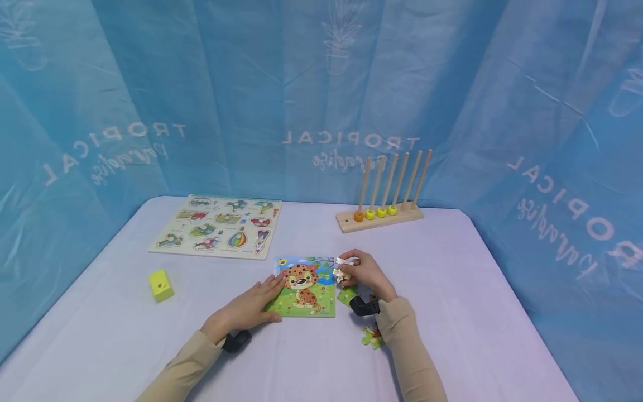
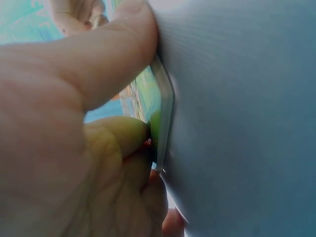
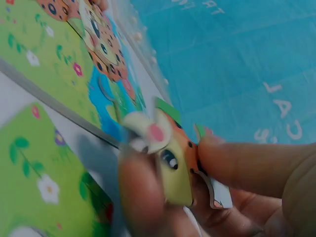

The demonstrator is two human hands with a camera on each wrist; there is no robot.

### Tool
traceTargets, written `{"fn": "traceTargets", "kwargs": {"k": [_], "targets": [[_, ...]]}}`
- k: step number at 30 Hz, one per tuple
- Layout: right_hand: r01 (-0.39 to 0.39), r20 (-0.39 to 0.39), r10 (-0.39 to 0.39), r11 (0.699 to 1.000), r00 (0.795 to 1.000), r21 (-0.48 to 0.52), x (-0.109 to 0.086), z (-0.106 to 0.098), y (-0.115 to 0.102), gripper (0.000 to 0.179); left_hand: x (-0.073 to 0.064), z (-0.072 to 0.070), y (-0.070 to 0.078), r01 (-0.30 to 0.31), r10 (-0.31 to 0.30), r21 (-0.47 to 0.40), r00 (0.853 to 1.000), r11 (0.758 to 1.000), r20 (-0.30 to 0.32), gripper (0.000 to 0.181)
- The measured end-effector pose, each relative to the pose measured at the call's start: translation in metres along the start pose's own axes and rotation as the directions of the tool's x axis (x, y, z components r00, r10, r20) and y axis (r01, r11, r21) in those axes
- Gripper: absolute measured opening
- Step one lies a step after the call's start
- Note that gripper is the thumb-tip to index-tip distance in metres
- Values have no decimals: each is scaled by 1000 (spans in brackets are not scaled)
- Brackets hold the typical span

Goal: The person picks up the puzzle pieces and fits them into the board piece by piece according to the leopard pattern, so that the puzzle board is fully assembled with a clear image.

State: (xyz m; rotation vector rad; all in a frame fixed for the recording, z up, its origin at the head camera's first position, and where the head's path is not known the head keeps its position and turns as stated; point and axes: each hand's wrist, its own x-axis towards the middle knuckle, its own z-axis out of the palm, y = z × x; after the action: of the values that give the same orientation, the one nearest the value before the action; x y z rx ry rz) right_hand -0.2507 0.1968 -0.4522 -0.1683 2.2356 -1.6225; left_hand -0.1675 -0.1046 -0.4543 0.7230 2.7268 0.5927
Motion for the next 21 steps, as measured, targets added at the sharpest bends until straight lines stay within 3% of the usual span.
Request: {"fn": "traceTargets", "kwargs": {"k": [7, 11, 14, 17, 21], "targets": [[5, -63, -12, 994, 998, -112, 1, 11, -3, 25, 1, 1, 0, -1, 1, 16, 1000, 1000, -3, 80], [86, 23, -83, 987, 996, -136, 0, 14, -4, 33, 1, 1, 0, -2, 2, 12, 1000, 1000, 1, 80], [176, 122, -158, 972, 980, -156, 0, 20, -6, 37, 1, 0, 0, -5, 5, 8, 1000, 1000, 3, 81], [233, 170, -200, 951, 965, -204, 2, 35, -14, 31, 1, 0, 0, -2, 2, 1, 1000, 1000, 1, 81], [264, 186, -211, 904, 960, -338, 9, 62, -25, 16, 1, 0, 1, -2, 2, -7, 1000, 1000, -4, 82]]}}
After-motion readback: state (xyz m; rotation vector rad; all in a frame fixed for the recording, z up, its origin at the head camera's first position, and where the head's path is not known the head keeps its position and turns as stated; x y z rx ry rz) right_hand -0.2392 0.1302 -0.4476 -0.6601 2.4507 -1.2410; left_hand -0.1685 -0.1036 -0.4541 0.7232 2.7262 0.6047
